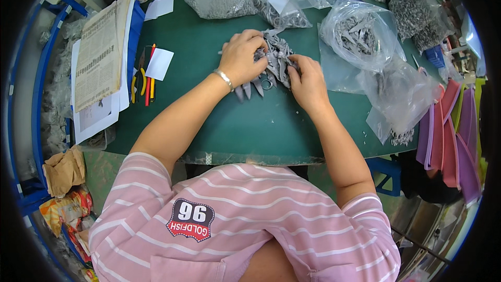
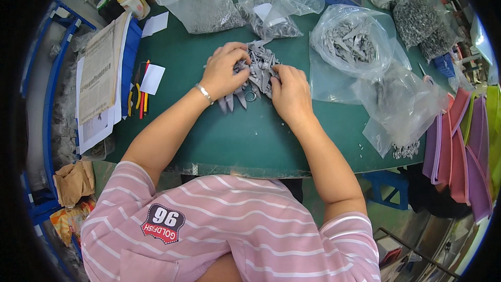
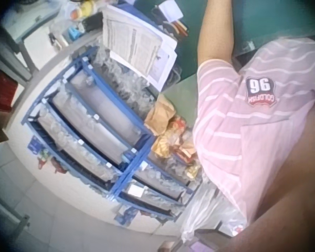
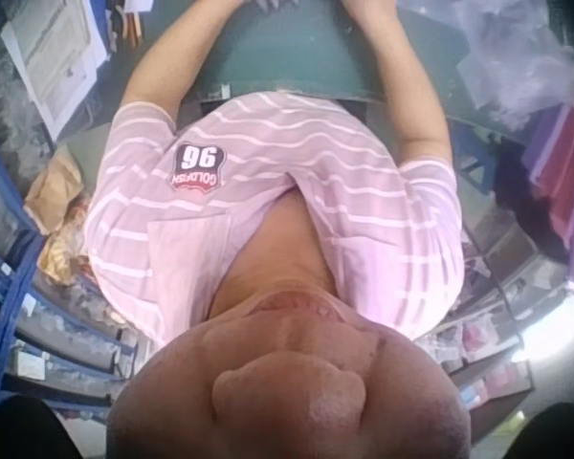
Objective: The person holds and looks at small gray mechanical parts, turning them over by hand and placing them into groups on the workstation.
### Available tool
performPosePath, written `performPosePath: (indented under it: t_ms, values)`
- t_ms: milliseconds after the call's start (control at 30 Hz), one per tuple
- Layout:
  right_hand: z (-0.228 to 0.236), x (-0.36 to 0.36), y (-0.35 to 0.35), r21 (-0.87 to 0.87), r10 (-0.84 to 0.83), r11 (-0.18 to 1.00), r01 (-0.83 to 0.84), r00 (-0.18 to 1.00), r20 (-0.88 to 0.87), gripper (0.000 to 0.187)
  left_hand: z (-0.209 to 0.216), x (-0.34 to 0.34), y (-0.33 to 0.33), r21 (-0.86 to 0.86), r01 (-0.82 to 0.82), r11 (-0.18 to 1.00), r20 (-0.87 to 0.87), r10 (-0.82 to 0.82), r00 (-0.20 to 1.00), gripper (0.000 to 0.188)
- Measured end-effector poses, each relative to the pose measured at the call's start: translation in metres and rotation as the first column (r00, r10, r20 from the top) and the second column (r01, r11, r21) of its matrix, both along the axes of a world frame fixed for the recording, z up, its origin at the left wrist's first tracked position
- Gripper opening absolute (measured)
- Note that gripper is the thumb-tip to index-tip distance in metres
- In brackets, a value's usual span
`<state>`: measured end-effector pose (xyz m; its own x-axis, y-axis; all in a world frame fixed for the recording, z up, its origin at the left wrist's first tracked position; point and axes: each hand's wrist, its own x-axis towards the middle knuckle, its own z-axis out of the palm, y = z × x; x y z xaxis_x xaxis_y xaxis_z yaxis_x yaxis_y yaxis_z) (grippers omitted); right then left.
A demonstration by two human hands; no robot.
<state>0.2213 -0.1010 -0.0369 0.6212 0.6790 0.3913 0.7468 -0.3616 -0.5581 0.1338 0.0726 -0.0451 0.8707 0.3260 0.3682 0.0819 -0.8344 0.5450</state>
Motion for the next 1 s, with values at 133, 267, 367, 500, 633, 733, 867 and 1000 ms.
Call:
performPosePath:
  t_ms: [133, 267, 367, 500, 633, 733, 867, 1000]
  values:
    - [0.014, -0.036, -0.02, -0.065, 0.281, 0.959, -0.275, 0.905, 0.321, 0.021, -0.003, -0.028, -0.022, -0.093, -0.069, 0.993, 0.099, 0.079, 0.992, 0.015]
    - [0.0, -0.047, -0.019, -0.236, 0.337, 0.932, -0.275, 0.898, 0.282, 0.008, 0.002, -0.043, -0.031, -0.102, -0.09, 0.991, 0.081, 0.098, 0.992, 0.013]
    - [0.005, -0.044, -0.03, -0.28, 0.363, 0.916, -0.286, 0.889, 0.279, 0.009, 0.005, -0.052, -0.037, -0.103, -0.067, 0.992, 0.061, 0.073, 0.995, 0.021]
    - [0.019, -0.025, -0.072, -0.137, 0.204, 0.977, -0.165, 0.909, 0.364, 0.012, 0.019, -0.067, -0.042, -0.066, 0.049, 0.997, 0.124, -0.04, 0.991, 0.026]
    - [0.022, 0.018, -0.145, -0.519, -0.067, 0.82, 0.242, 0.941, 0.332, 0.012, 0.034, -0.059, -0.034, 0.068, 0.079, 0.995, 0.196, -0.091, 0.976, 0.019]
    - [0.027, 0.016, -0.125, -0.257, -0.055, 0.957, 0.133, 0.956, 0.288, 0.011, 0.034, -0.012, -0.023, 0.085, 0.184, 0.979, 0.204, -0.197, 0.959, 0.03]
    - [0.027, 0.004, -0.056, -0.106, 0.034, 0.994, -0.013, 0.981, 0.192, 0.024, 0.019, 0.042, -0.027, 0.139, 0.185, 0.973, -0.151, -0.164, 0.975, 0.041]
    - [0.011, 0.009, -0.042, -0.256, -0.014, 0.967, 0.003, 0.999, -0.042, 0.027, 0.028, 0.043, -0.029, 0.081, 0.296, 0.952, -0.413, -0.238, 0.879, 0.03]
